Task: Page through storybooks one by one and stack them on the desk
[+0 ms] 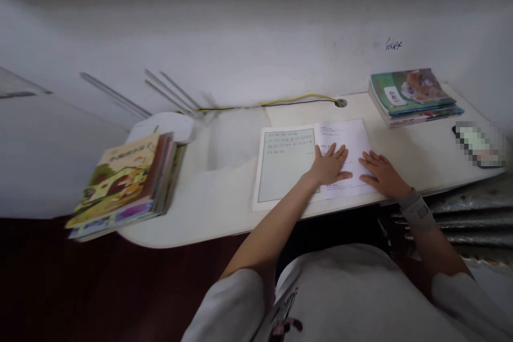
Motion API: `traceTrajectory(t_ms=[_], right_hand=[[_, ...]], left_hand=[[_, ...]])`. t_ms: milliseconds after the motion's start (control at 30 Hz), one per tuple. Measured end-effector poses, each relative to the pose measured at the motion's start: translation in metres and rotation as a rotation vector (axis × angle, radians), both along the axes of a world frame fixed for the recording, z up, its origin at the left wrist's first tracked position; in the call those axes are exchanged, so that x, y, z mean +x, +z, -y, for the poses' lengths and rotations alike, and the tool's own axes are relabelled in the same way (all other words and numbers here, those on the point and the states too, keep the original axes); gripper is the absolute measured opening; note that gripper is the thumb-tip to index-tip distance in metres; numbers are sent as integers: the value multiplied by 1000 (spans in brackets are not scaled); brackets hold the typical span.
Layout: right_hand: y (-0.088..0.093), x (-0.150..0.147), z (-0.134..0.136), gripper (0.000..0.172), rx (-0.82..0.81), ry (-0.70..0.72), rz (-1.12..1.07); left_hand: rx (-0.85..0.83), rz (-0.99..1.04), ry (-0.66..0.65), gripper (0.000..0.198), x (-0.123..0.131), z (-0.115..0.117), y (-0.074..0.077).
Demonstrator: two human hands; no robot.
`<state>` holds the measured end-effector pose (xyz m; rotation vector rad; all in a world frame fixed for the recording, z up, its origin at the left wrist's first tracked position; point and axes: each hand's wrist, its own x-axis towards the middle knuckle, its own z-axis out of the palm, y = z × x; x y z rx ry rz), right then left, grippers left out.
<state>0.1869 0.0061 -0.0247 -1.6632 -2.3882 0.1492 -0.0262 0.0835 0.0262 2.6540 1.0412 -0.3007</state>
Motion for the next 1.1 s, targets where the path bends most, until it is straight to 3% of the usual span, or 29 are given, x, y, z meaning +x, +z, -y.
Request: traceTrajectory(t_ms=[233,400,567,767,867,967,1100], right_hand=[[-3,5,-4,54,0,26,22],[-7,11,-8,54,33,55,23],[-7,12,-9,53,88,63,14],[-8,18,-9,50,86,83,28],[-3,12,-5,50,129,50,61],[13,-16,0,51,193,10,93],[34,-75,7,49,207,192,87]], left_hand=[[-20,22,-54,76,4,-1,-2],[-22,59,-19,80,9,-1,-3],[55,206,58,90,-19,-5,-2],[76,136,98,77,-42,-6,-5],[156,196,288,69,-60,-5,3],[279,160,610,53,-98,-4,12],[253,89,984,32,-152,2,12]])
